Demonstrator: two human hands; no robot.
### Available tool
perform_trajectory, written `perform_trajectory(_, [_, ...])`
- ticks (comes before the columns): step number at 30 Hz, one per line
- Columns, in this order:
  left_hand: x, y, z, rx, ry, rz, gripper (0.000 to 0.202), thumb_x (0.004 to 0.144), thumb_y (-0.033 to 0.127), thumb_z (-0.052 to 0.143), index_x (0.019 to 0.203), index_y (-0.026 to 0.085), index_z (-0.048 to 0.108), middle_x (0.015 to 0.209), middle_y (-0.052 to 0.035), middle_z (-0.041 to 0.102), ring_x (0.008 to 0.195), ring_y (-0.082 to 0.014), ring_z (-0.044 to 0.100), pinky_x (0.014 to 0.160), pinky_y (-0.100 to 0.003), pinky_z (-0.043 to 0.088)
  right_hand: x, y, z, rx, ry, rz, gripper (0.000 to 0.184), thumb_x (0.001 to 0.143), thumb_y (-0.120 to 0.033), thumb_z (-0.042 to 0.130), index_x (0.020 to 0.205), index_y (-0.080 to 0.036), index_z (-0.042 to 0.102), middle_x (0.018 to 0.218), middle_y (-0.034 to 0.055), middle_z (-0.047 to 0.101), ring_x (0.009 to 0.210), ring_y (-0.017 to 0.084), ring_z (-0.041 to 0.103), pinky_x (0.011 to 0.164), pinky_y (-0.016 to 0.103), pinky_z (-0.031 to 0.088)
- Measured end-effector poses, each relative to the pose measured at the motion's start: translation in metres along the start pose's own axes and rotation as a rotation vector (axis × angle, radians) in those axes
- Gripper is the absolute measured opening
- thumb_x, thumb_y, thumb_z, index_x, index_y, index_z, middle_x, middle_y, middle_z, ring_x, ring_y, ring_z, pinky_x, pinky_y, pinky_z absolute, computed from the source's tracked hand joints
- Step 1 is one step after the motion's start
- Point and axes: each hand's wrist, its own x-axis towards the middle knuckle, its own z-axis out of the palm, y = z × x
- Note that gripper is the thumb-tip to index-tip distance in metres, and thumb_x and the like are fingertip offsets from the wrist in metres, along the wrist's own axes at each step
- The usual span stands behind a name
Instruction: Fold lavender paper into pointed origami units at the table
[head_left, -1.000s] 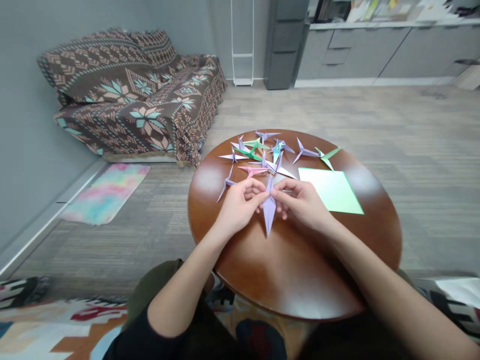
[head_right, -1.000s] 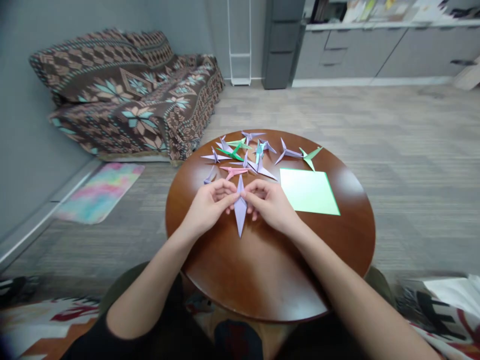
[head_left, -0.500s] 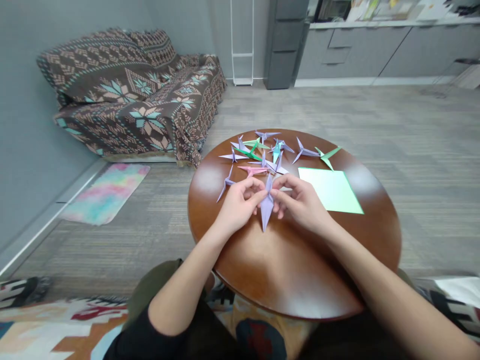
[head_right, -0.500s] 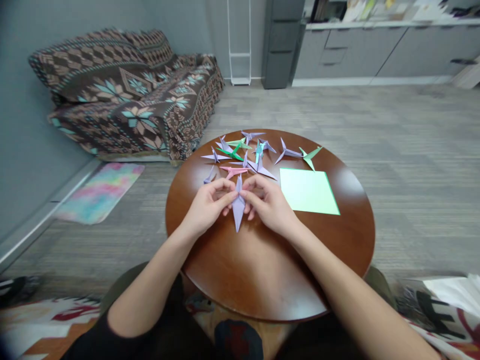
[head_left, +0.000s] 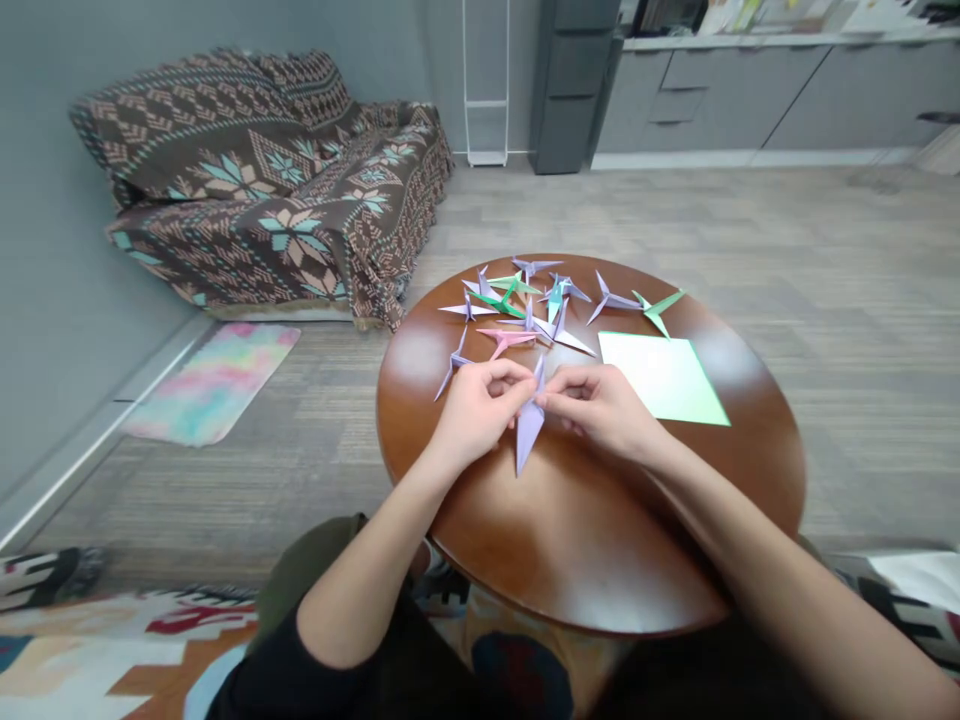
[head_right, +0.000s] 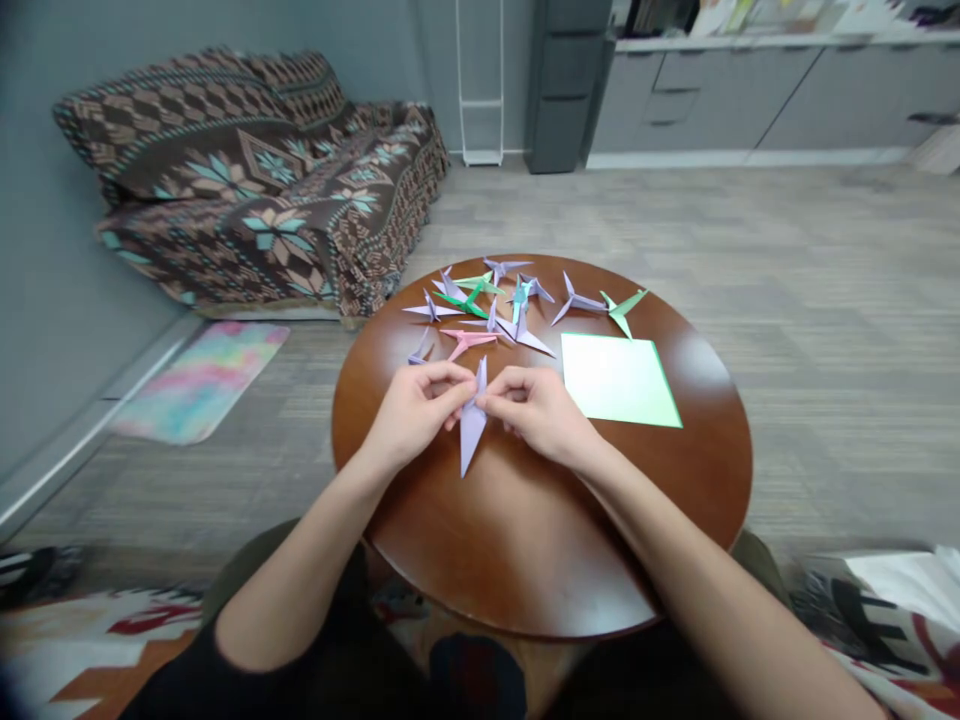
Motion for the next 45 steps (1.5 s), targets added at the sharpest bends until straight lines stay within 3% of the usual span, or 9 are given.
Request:
perform_trajectory(13, [-0.003, 0.001, 0.0, 0.056, 0.037, -0.022, 0.029, 0.071, 0.037, 0.089, 0.078, 0.013, 0.074, 0.057, 0.0016, 0.06, 0.049, -0.0072, 0.045, 0.045, -0.02, 0.03, -0.003, -0.004, 0.003, 0.019, -0.039, 0.086, 0.024, 0.077, -0.039, 0.075, 0.069, -0.016, 0.069, 0.046, -0.0042, 0.055, 0.041, 0.008, 0.044, 0.043, 0.022, 0.031])
perform_trajectory(20, [-0.001, 0.0, 0.002, -0.112, 0.045, -0.098, 0.031, 0.067, 0.039, 0.091, 0.072, 0.013, 0.075, 0.051, 0.0016, 0.058, 0.044, -0.0064, 0.043, 0.043, -0.021, 0.029, -0.005, -0.007, 0.001, 0.032, -0.114, 0.096, 0.025, 0.076, -0.038, 0.08, 0.069, -0.016, 0.069, 0.047, -0.005, 0.053, 0.042, 0.007, 0.042, 0.042, 0.021, 0.03])
perform_trajectory(26, [0.005, 0.001, -0.004, -0.229, 0.144, -0.045, 0.025, 0.069, 0.033, 0.089, 0.071, 0.014, 0.074, 0.053, 0.0031, 0.057, 0.047, -0.0054, 0.045, 0.045, -0.019, 0.034, -0.005, -0.004, 0.003, -0.004, -0.182, 0.097, 0.025, 0.078, -0.038, 0.081, 0.072, -0.016, 0.07, 0.049, -0.0054, 0.053, 0.044, 0.008, 0.042, 0.044, 0.021, 0.029])
perform_trajectory(30, [0.003, 0.005, -0.006, -0.18, 0.095, -0.079, 0.029, 0.075, 0.04, 0.084, 0.074, 0.013, 0.074, 0.059, 0.0006, 0.061, 0.049, -0.0071, 0.051, 0.045, -0.019, 0.038, -0.004, -0.004, 0.003, 0.024, -0.142, 0.044, 0.025, 0.079, -0.037, 0.079, 0.07, -0.016, 0.067, 0.052, -0.0059, 0.052, 0.048, 0.008, 0.042, 0.046, 0.022, 0.028])
perform_trajectory(34, [0.0, 0.006, -0.004, -0.045, -0.012, -0.12, 0.031, 0.07, 0.038, 0.089, 0.079, 0.012, 0.074, 0.058, 0.0002, 0.064, 0.046, -0.0076, 0.053, 0.046, -0.02, 0.041, -0.004, -0.007, 0.002, 0.011, -0.137, 0.037, 0.029, 0.079, -0.04, 0.08, 0.069, -0.017, 0.065, 0.054, -0.0051, 0.053, 0.05, 0.009, 0.043, 0.048, 0.023, 0.03])
perform_trajectory(41, [0.001, 0.004, -0.002, -0.172, 0.02, -0.116, 0.032, 0.065, 0.033, 0.092, 0.078, 0.011, 0.073, 0.058, -0.0009, 0.066, 0.05, -0.0088, 0.057, 0.051, -0.02, 0.046, -0.004, -0.011, 0.004, 0.015, -0.069, -0.033, 0.029, 0.083, -0.044, 0.08, 0.081, -0.016, 0.074, 0.057, -0.0036, 0.059, 0.048, 0.01, 0.048, 0.047, 0.025, 0.034])
perform_trajectory(45, [0.0, 0.005, -0.001, -0.206, 0.022, -0.097, 0.026, 0.066, 0.03, 0.09, 0.074, 0.011, 0.073, 0.059, -0.0004, 0.067, 0.051, -0.0081, 0.057, 0.051, -0.02, 0.046, -0.004, -0.01, 0.004, 0.02, -0.024, -0.057, 0.031, 0.079, -0.043, 0.084, 0.078, -0.014, 0.074, 0.061, -0.0019, 0.063, 0.048, 0.009, 0.048, 0.046, 0.025, 0.034])
